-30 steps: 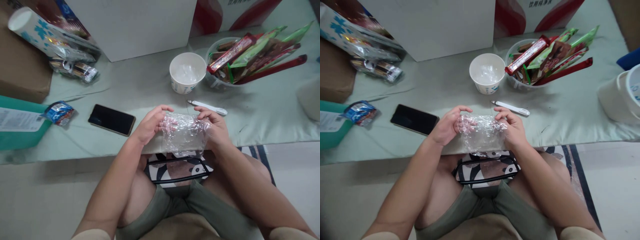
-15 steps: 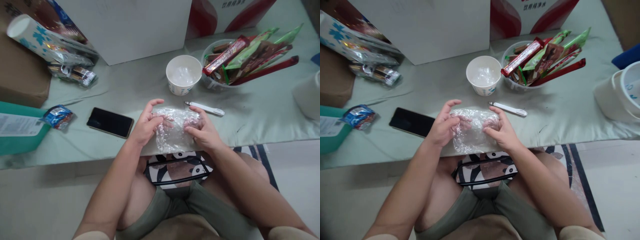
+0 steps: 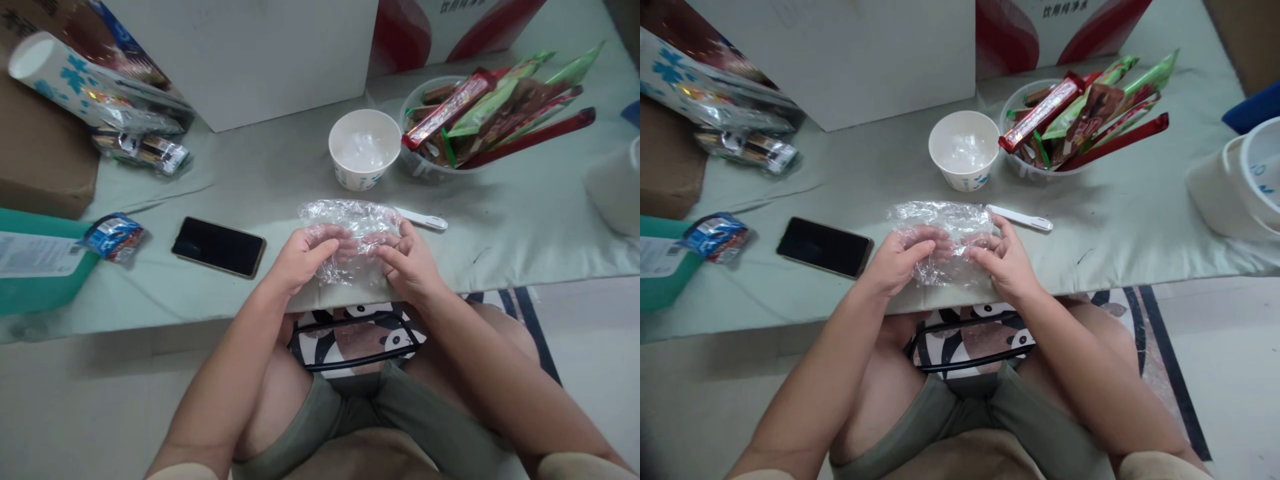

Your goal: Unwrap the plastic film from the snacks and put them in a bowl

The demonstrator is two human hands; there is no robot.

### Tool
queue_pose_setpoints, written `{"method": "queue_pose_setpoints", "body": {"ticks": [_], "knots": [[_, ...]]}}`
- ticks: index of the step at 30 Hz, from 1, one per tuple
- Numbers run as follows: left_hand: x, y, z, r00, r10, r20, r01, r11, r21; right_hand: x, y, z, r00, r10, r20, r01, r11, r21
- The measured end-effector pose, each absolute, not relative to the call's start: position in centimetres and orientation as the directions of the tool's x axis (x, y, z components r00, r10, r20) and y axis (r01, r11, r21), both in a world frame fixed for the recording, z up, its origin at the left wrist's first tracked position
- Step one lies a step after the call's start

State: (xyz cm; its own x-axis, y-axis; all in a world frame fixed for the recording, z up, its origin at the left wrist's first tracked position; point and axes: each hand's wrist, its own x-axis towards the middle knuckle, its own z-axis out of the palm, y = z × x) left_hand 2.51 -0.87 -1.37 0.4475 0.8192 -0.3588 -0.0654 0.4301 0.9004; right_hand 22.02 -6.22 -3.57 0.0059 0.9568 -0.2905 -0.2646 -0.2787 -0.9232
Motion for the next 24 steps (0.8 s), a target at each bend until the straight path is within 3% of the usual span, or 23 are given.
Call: {"method": "queue_pose_setpoints", "body": {"ticks": [6,10,17,21,24], "knots": [[1.7,-0.4,-0.4,0.514,0.813,-0.274,0.118,0.25,0.961,21.4,-6.8,-2.9,0.051,0.979,-0.197,0.01,-0.198,-0.98],[1.0,-0.2,0.0,0.544,0.762,-0.351,0.242,0.258,0.935,21.5,-6.9,-2.9,0.128,0.969,-0.213,0.015,-0.216,-0.976],[1.1,-0.3,0.1,0.57,0.749,-0.337,-0.093,0.466,0.88,21.5,-6.6,-3.3,0.22,0.948,-0.23,-0.273,-0.166,-0.948],[0.8,0.2,0.1,0.578,0.781,-0.238,-0.157,0.392,0.906,21.8,-6.6,-2.7,0.249,0.955,-0.163,-0.288,-0.088,-0.954],[0.4,0.6,-0.3,0.534,0.816,-0.22,-0.097,0.317,0.943,22.2,-6.8,-2.9,0.21,0.973,-0.092,-0.229,-0.043,-0.973]]}}
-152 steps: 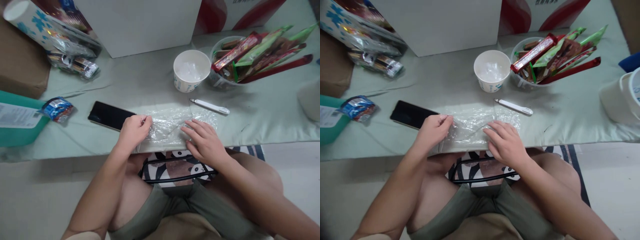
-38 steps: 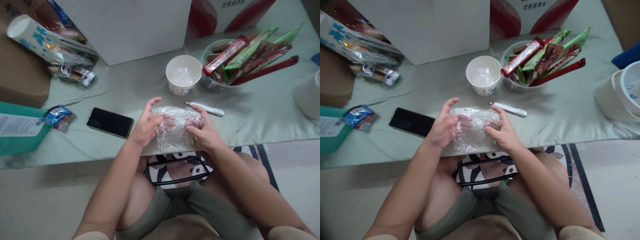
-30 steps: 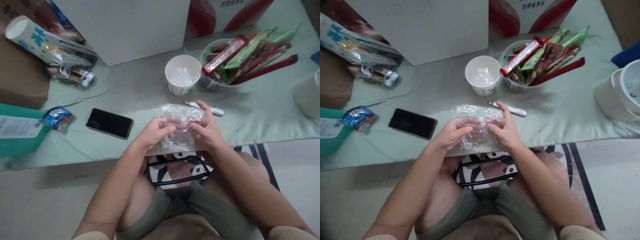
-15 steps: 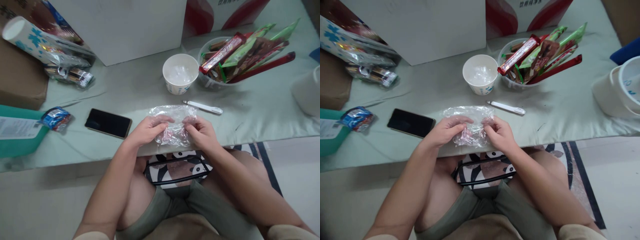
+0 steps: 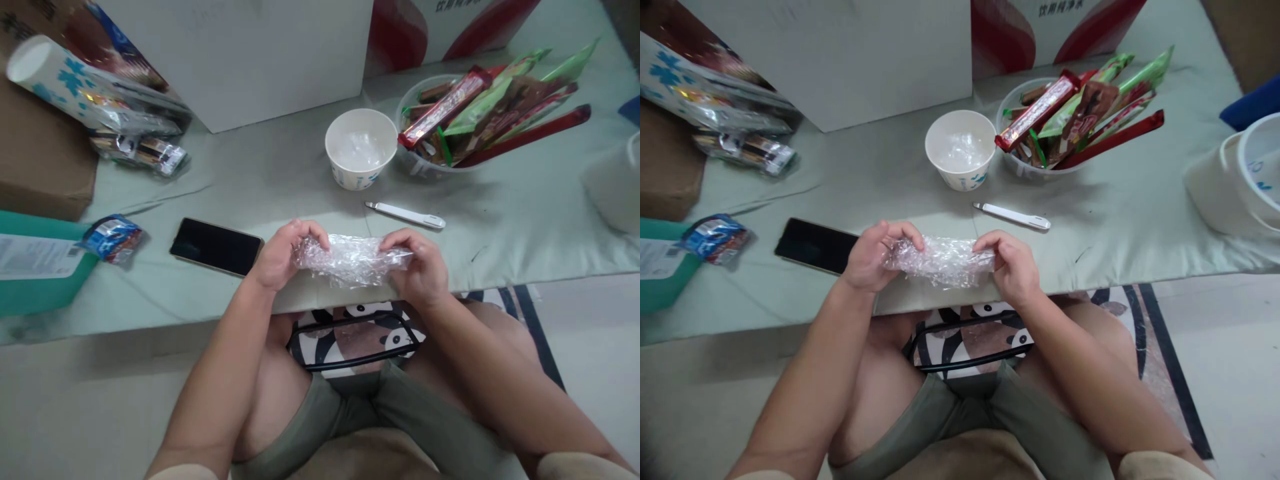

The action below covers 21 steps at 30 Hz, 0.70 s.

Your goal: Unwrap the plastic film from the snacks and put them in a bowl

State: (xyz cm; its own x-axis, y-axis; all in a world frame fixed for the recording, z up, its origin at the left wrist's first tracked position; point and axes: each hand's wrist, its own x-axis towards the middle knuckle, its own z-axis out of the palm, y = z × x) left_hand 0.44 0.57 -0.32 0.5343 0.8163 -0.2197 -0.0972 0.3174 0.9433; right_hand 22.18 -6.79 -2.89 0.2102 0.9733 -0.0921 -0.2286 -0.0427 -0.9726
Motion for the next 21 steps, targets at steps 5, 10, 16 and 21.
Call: {"method": "queue_pose_setpoints", "body": {"ticks": [5,10,16,21], "knots": [[0.49,0.67,-0.84,0.461,0.865,-0.199,0.096,0.174,0.98,22.26,-7.03,-3.16,0.108,0.993,-0.054,0.039,-0.058,-0.998],[0.71,0.49,-0.65,0.446,0.872,-0.199,0.14,0.151,0.978,21.79,-6.59,-3.0,0.145,0.978,-0.148,-0.116,-0.132,-0.984],[0.77,0.4,-0.6,0.541,0.832,-0.121,0.099,0.079,0.992,21.98,-6.54,-3.11,0.001,0.968,-0.25,-0.22,-0.244,-0.944],[0.78,0.67,-1.37,0.478,0.874,-0.089,0.146,0.021,0.989,21.72,-6.95,-3.18,-0.043,0.964,-0.261,-0.097,-0.264,-0.959]]}}
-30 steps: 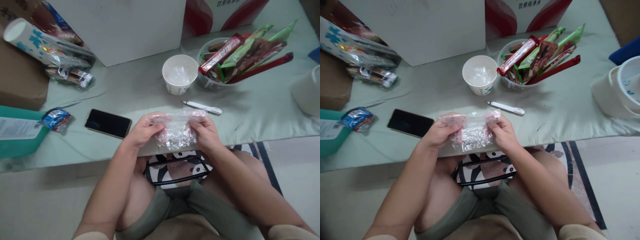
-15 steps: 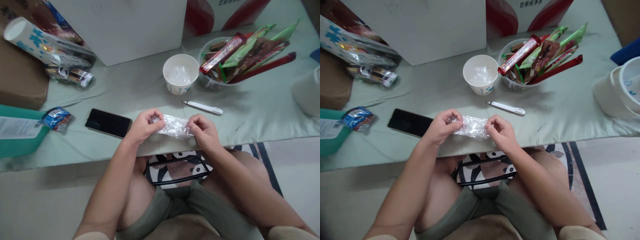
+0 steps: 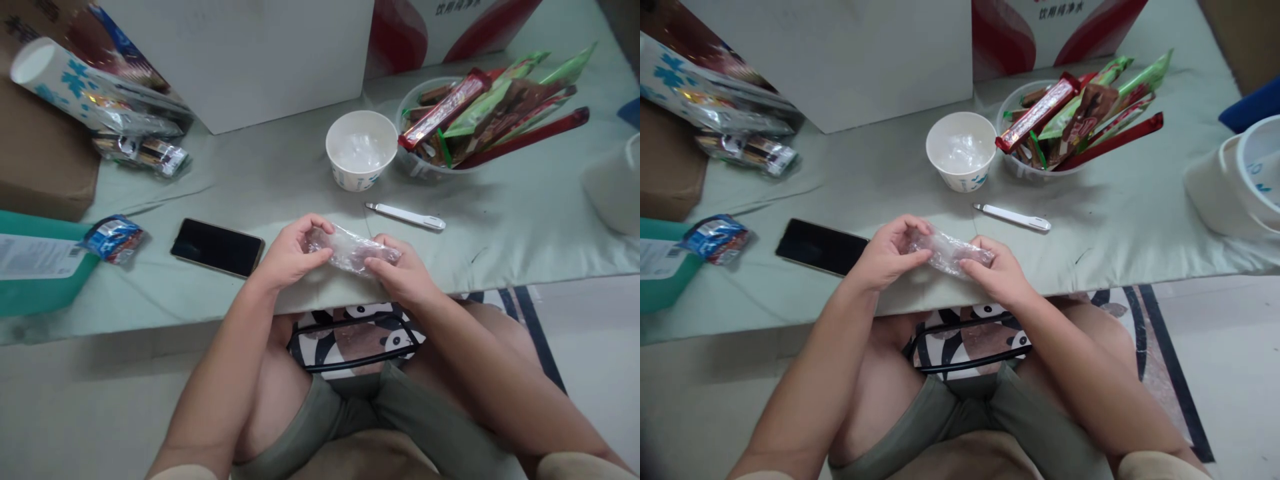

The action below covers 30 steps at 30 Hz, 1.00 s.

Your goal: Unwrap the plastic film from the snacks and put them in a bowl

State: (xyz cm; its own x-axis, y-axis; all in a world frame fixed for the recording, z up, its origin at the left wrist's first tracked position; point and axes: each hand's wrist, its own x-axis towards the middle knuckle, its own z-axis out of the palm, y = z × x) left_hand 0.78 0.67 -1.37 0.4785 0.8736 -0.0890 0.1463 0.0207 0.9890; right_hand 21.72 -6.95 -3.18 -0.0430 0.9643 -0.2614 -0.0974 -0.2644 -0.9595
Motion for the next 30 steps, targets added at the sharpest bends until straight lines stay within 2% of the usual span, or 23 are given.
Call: {"method": "queue_pose_setpoints", "body": {"ticks": [2,4,6,7,9,12,15,18,24,27,30], "knots": [[1.0,0.5,-1.6,0.314,0.947,0.063,0.202,-0.132,0.97,21.5,-7.0,-2.9,0.039,0.975,-0.219,-0.063,-0.216,-0.974],[1.4,0.1,-1.5,0.145,0.949,0.281,0.297,-0.312,0.902,21.3,-7.0,-2.6,0.146,0.975,-0.166,-0.003,-0.168,-0.986],[2.2,-0.6,-1.3,0.147,0.913,0.38,0.331,-0.407,0.851,21.0,-7.0,-2.2,0.203,0.971,-0.129,0.047,-0.141,-0.989],[2.6,-1.0,-1.2,0.232,0.908,0.348,0.299,-0.407,0.863,20.9,-7.0,-2.0,0.197,0.974,-0.114,0.05,-0.126,-0.991],[3.4,-1.6,-1.1,0.429,0.882,0.194,0.218,-0.309,0.926,20.7,-7.0,-1.9,0.127,0.988,-0.088,0.009,-0.09,-0.996],[4.0,-1.8,-1.3,0.535,0.845,-0.012,0.129,-0.067,0.989,20.5,-7.0,-2.2,-0.008,0.997,-0.071,-0.108,-0.072,-0.992],[4.0,-1.4,-1.6,0.479,0.874,-0.084,0.015,0.088,0.996,20.6,-7.0,-2.8,-0.108,0.993,-0.054,-0.208,-0.076,-0.975],[3.8,-0.9,-1.6,0.393,0.914,-0.103,-0.074,0.143,0.987,20.8,-7.1,-3.5,-0.159,0.987,-0.035,-0.235,-0.072,-0.969],[3.9,-0.6,-1.5,0.262,0.952,-0.162,-0.215,0.221,0.951,20.8,-6.9,-3.2,-0.035,0.998,-0.056,-0.119,-0.06,-0.991],[3.4,-0.4,-1.5,0.239,0.954,-0.183,-0.224,0.238,0.945,20.1,-6.2,-2.4,0.006,0.998,-0.066,-0.066,-0.066,-0.996],[2.1,0.4,-1.6,0.168,0.976,-0.138,-0.112,0.158,0.981,18.9,-5.3,-1.8,0.017,0.997,-0.071,-0.023,-0.071,-0.997]]}}
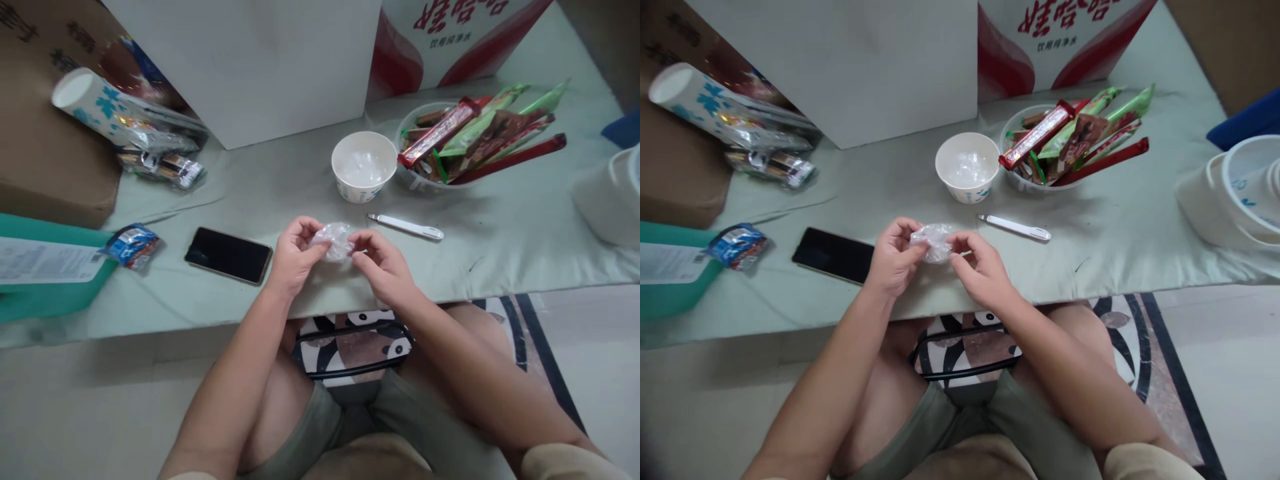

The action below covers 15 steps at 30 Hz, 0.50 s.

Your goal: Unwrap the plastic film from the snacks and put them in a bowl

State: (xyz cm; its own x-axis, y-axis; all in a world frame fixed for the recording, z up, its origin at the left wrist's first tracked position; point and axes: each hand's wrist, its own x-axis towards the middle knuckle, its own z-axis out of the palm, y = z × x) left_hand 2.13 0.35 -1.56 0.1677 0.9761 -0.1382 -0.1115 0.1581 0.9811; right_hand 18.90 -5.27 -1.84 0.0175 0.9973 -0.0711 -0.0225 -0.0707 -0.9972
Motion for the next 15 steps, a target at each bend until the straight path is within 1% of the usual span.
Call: {"method": "queue_pose_setpoints", "body": {"ticks": [3,5,8,10,13,15], "knots": [[0.5,1.6,-2.0,0.042,0.999,-0.007,0.083,0.004,0.997,17.6,-4.3,-1.4,0.045,0.995,-0.087,0.005,-0.087,-0.996],[-0.4,2.3,-2.4,-0.06,0.997,0.053,0.111,-0.046,0.993,16.8,-3.8,-1.3,0.051,0.995,-0.083,0.024,-0.085,-0.996],[-1.4,2.9,-2.9,-0.205,0.968,0.144,0.172,-0.109,0.979,16.2,-3.1,-1.2,0.046,0.999,-0.024,0.061,-0.027,-0.998],[-1.4,2.9,-3.0,-0.275,0.92,0.28,0.307,-0.192,0.932,16.3,-2.6,-1.3,0.068,0.997,0.029,0.091,0.022,-0.996],[-0.3,2.8,-2.3,-0.285,0.829,0.482,0.498,-0.301,0.813,17.3,-1.7,-1.6,0.154,0.987,0.048,0.109,0.032,-0.994],[1.4,3.3,-1.0,-0.233,0.815,0.531,0.565,-0.331,0.756,18.2,-1.2,-1.8,0.224,0.974,0.04,0.078,0.023,-0.997]]}}
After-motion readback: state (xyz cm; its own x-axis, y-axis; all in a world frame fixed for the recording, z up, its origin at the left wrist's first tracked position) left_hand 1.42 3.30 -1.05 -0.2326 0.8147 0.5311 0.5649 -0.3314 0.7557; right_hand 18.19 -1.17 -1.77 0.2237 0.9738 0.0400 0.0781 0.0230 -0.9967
